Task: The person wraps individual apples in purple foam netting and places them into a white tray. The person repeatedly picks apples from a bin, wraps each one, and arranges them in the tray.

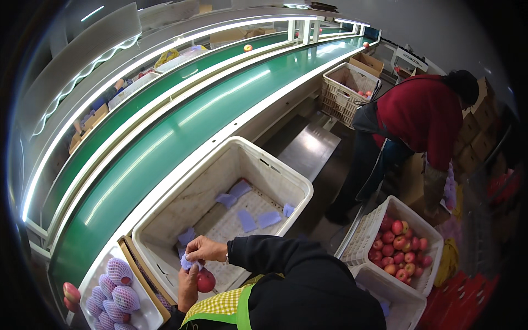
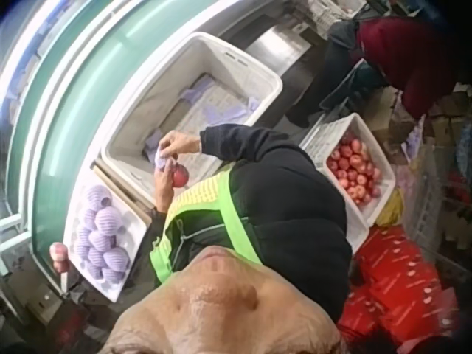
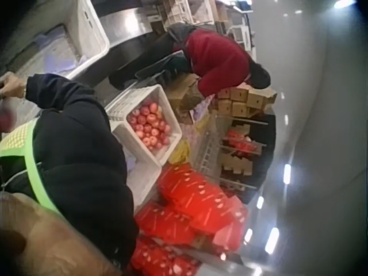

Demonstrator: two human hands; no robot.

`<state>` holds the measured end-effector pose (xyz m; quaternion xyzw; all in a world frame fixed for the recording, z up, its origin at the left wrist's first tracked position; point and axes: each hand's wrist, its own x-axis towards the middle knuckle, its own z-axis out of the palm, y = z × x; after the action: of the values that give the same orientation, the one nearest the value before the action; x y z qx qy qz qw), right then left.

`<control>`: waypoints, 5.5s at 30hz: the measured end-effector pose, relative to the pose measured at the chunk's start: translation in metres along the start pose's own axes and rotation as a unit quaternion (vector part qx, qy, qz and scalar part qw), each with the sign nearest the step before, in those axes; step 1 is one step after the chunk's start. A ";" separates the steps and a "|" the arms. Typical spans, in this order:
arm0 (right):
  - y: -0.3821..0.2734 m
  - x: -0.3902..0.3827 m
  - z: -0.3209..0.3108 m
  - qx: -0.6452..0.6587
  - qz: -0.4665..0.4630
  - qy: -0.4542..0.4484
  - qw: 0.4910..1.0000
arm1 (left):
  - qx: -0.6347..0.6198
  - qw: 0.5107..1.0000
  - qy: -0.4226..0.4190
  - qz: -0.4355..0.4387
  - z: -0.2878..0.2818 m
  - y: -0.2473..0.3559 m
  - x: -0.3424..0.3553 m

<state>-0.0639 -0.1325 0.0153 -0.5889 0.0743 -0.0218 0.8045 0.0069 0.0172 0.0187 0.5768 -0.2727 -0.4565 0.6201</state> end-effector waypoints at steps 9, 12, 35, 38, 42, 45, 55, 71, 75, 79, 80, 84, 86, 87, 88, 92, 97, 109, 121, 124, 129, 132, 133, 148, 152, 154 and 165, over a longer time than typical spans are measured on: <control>-0.001 -0.005 -0.012 -0.369 -0.204 0.144 0.895 | 0.100 0.991 0.074 -0.040 -0.011 -0.011 0.006; -0.027 -0.023 0.024 -0.392 -0.363 0.084 0.841 | 0.118 0.992 0.042 0.029 -0.006 -0.008 0.005; 0.031 0.016 0.005 -0.142 0.036 -0.155 0.977 | 0.318 0.942 0.081 0.066 -0.004 -0.025 0.005; 0.023 0.017 0.015 0.066 0.105 -0.006 0.992 | 0.337 0.935 0.077 0.076 -0.008 -0.023 0.007; 0.020 0.031 -0.003 0.279 0.028 0.018 0.960 | -0.186 0.967 0.162 -0.072 -0.010 -0.005 0.014; 0.011 0.028 -0.004 0.225 0.021 -0.005 0.974 | -0.318 0.923 0.214 -0.029 -0.021 -0.010 0.009; 0.000 0.014 0.013 0.069 0.067 -0.070 0.993 | -0.119 0.943 0.287 0.119 -0.014 -0.006 0.007; -0.019 0.009 0.027 -0.004 -0.013 -0.023 1.000 | -0.118 0.952 0.264 0.101 -0.033 -0.051 0.018; -0.022 0.001 0.008 0.189 0.046 -0.121 0.973 | -0.182 0.964 0.147 0.126 -0.005 -0.004 0.004; -0.021 -0.004 0.003 0.301 0.070 -0.164 0.937 | 0.307 0.932 0.017 0.191 -0.010 0.015 0.004; -0.020 -0.005 0.000 0.321 0.071 -0.173 0.928 | 0.203 0.970 -0.043 0.128 -0.016 0.003 0.011; -0.024 -0.007 0.003 0.346 0.071 -0.206 0.913 | -0.364 0.931 -0.044 0.003 -0.011 -0.008 -0.001; -0.021 -0.008 0.000 0.340 0.067 -0.219 0.912 | -0.083 0.996 -0.038 0.006 -0.008 0.005 -0.005; -0.019 -0.008 0.000 0.337 0.068 -0.231 0.910 | -0.069 0.997 -0.033 0.033 -0.014 -0.004 -0.007; -0.021 -0.009 0.001 0.343 0.072 -0.235 0.907 | -0.141 0.989 -0.026 0.044 -0.018 -0.010 -0.009; -0.027 -0.009 0.002 0.357 0.062 -0.209 0.908 | -0.511 0.859 -0.015 0.002 -0.015 -0.011 -0.007; -0.035 -0.004 0.003 0.316 0.071 -0.172 0.931 | -0.357 0.921 0.110 0.115 -0.013 0.007 -0.003; -0.038 0.001 0.009 -0.161 -0.058 0.099 0.980 | 0.419 0.818 0.243 0.309 0.030 0.065 -0.008; -0.022 0.001 0.011 -0.323 -0.310 0.170 0.878 | -0.145 0.977 0.113 0.107 0.017 0.048 0.005; -0.022 0.002 0.014 -0.337 -0.331 0.142 0.870 | -0.113 0.980 0.129 0.097 0.026 0.046 0.005; -0.030 -0.003 0.015 -0.230 -0.276 0.018 0.933 | -0.182 0.965 0.144 0.121 0.020 0.049 -0.002; -0.028 -0.001 0.011 0.045 -0.176 -0.076 0.980 | -0.131 0.970 0.158 0.129 0.018 0.050 -0.006; -0.030 -0.001 0.012 0.071 -0.126 -0.074 0.987 | -0.103 0.972 0.165 0.133 0.017 0.048 -0.008; -0.026 -0.007 0.022 0.063 -0.112 -0.116 0.985 | -0.126 0.973 0.172 0.090 0.006 0.053 -0.046; -0.026 -0.008 0.020 0.081 -0.066 -0.103 0.989 | -0.225 0.953 0.181 0.088 0.001 0.056 -0.061; -0.027 -0.008 0.019 0.062 -0.052 -0.084 0.993 | -0.247 0.949 0.171 0.095 -0.002 0.061 -0.072; -0.026 -0.010 0.025 0.006 -0.012 -0.104 0.994 | 0.087 0.822 0.525 0.201 -0.070 0.086 -0.184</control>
<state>-0.0687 -0.1152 0.0486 -0.5842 -0.0172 0.0298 0.8109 0.0094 0.2047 0.1228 0.7133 -0.0540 0.0761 0.6946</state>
